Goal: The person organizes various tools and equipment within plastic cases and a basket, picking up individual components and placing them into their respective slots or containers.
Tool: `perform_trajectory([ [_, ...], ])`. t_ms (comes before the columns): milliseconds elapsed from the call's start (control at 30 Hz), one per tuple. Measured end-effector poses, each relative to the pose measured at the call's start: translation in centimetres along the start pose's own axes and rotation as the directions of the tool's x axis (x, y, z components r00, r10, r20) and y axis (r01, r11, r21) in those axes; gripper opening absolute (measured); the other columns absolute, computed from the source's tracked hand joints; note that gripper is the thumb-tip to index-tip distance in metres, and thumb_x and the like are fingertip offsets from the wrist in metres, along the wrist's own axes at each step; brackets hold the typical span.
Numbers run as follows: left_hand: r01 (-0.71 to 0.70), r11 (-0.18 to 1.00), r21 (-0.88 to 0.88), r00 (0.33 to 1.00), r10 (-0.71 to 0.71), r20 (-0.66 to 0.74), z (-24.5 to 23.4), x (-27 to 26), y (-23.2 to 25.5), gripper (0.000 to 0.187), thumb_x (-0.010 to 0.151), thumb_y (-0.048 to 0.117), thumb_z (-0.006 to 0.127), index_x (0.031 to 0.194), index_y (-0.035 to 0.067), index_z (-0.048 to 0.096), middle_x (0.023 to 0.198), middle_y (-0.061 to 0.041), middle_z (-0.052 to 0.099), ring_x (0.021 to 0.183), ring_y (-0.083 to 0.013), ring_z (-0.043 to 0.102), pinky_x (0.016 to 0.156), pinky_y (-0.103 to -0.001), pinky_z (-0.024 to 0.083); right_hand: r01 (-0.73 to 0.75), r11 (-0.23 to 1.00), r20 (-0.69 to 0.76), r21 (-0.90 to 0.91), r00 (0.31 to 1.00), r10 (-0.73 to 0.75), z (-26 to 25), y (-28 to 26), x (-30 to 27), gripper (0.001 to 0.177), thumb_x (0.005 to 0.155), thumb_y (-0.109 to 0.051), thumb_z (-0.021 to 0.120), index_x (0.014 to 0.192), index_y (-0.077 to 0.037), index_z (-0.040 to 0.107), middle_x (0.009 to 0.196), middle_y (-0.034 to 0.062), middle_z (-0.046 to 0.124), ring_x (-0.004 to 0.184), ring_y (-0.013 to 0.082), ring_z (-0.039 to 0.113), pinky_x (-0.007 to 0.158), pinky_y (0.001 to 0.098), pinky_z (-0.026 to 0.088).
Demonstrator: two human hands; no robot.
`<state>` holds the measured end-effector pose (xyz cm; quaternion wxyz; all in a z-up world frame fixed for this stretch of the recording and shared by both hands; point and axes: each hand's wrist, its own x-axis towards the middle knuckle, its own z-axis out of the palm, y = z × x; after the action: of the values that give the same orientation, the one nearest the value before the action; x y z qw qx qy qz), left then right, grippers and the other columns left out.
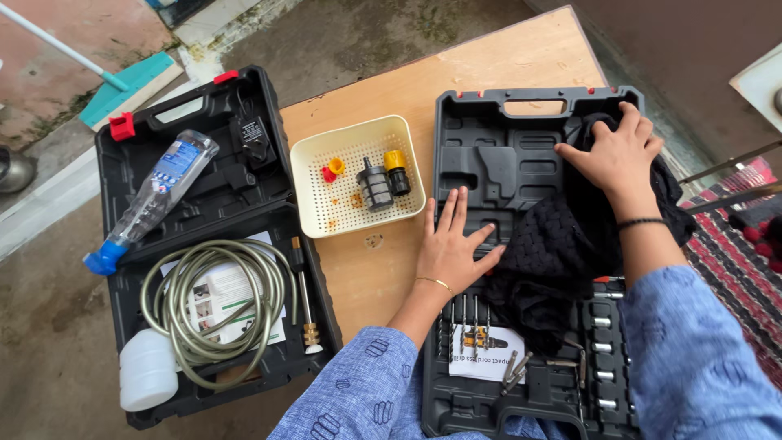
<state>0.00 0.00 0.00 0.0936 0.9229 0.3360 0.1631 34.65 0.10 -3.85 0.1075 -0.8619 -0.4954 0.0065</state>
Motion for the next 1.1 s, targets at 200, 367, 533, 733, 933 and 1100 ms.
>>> perform_trajectory([
  [200, 0.007, 1.0, -0.008, 1.0, -0.007, 0.014, -0.3, 0.1, 0.2, 0.052, 0.093, 0.064, 0.051, 0.121, 0.03, 0.078, 0.166, -0.027, 0.028, 0.157, -0.036, 0.022, 0.127, -0.057, 0.004, -0.007, 0.999, -0.087, 0.034, 0.996, 0.01, 1.9, -1.4, 1.0, 0.072, 0.075, -0.065, 0.076, 0.121, -0.011, 0.07, 0.16, 0.0263, 0.028, 0.145, 0.046, 0.015, 0.103, 0.0734, 0.004],
  [367, 0.007, 1.0, -0.014, 1.0, -0.007, 0.001, -0.4, 0.2, 0.2, 0.052, 0.092, 0.064, 0.052, 0.121, 0.03, 0.078, 0.166, -0.027, 0.028, 0.157, -0.0359, 0.022, 0.127, -0.057, 0.005, -0.003, 0.998, 0.005, 0.055, 1.0, 0.003, 1.8, -0.9, 1.0, 0.055, 0.081, -0.056, 0.072, 0.121, -0.018, 0.071, 0.164, 0.0221, 0.029, 0.152, 0.043, 0.014, 0.11, 0.0736, 0.005],
  [533, 0.013, 1.0, -0.013, 1.0, -0.013, 0.0, -0.3, 0.2, 0.2, 0.052, 0.092, 0.065, 0.052, 0.121, 0.031, 0.078, 0.167, -0.026, 0.028, 0.157, -0.0353, 0.022, 0.128, -0.057, 0.005, 0.064, 0.998, -0.112, -0.025, 0.991, -0.066, 5.8, 0.1, 0.4, 0.055, 0.093, -0.056, 0.065, 0.128, -0.014, 0.066, 0.167, 0.0264, 0.024, 0.153, 0.0484, 0.012, 0.113, 0.075, 0.005],
  [733, 0.025, 0.999, 0.022, 0.999, -0.025, 0.032, -0.1, 0.3, 0.2, 0.056, 0.091, 0.069, 0.05, 0.123, 0.033, 0.076, 0.167, -0.024, 0.027, 0.157, -0.0334, 0.02, 0.128, -0.056, 0.004, 0.117, 0.992, 0.024, 0.039, 0.993, -0.118, 5.5, -0.6, -4.7, 0.065, 0.09, -0.062, 0.059, 0.132, -0.012, 0.066, 0.172, 0.0285, 0.009, 0.154, 0.0555, 0.009, 0.114, 0.0743, 0.015],
  [933, 0.03, 0.999, 0.029, 0.998, -0.032, 0.047, -0.2, 0.1, 0.3, 0.058, 0.09, 0.07, 0.048, 0.125, 0.033, 0.075, 0.167, -0.023, 0.026, 0.158, -0.0323, 0.019, 0.127, -0.055, 0.004, 0.173, 0.97, 0.339, 0.172, 0.914, -0.223, -3.0, -2.0, -11.8, 0.09, 0.08, -0.081, 0.059, 0.14, -0.013, 0.06, 0.171, 0.0165, 0.024, 0.157, 0.0492, 0.018, 0.123, 0.067, 0.023],
  [1100, 0.026, 0.999, 0.025, 0.999, -0.027, 0.036, 0.0, -0.1, 0.3, 0.059, 0.091, 0.07, 0.048, 0.124, 0.031, 0.076, 0.168, -0.023, 0.024, 0.157, -0.0329, 0.019, 0.127, -0.055, 0.004, 0.204, 0.963, 0.418, -0.175, 0.901, -0.115, -8.8, -4.5, -19.3, 0.108, 0.047, -0.078, 0.082, 0.138, -0.024, 0.062, 0.169, 0.0212, 0.017, 0.153, 0.0536, 0.009, 0.111, 0.0672, 0.018],
])
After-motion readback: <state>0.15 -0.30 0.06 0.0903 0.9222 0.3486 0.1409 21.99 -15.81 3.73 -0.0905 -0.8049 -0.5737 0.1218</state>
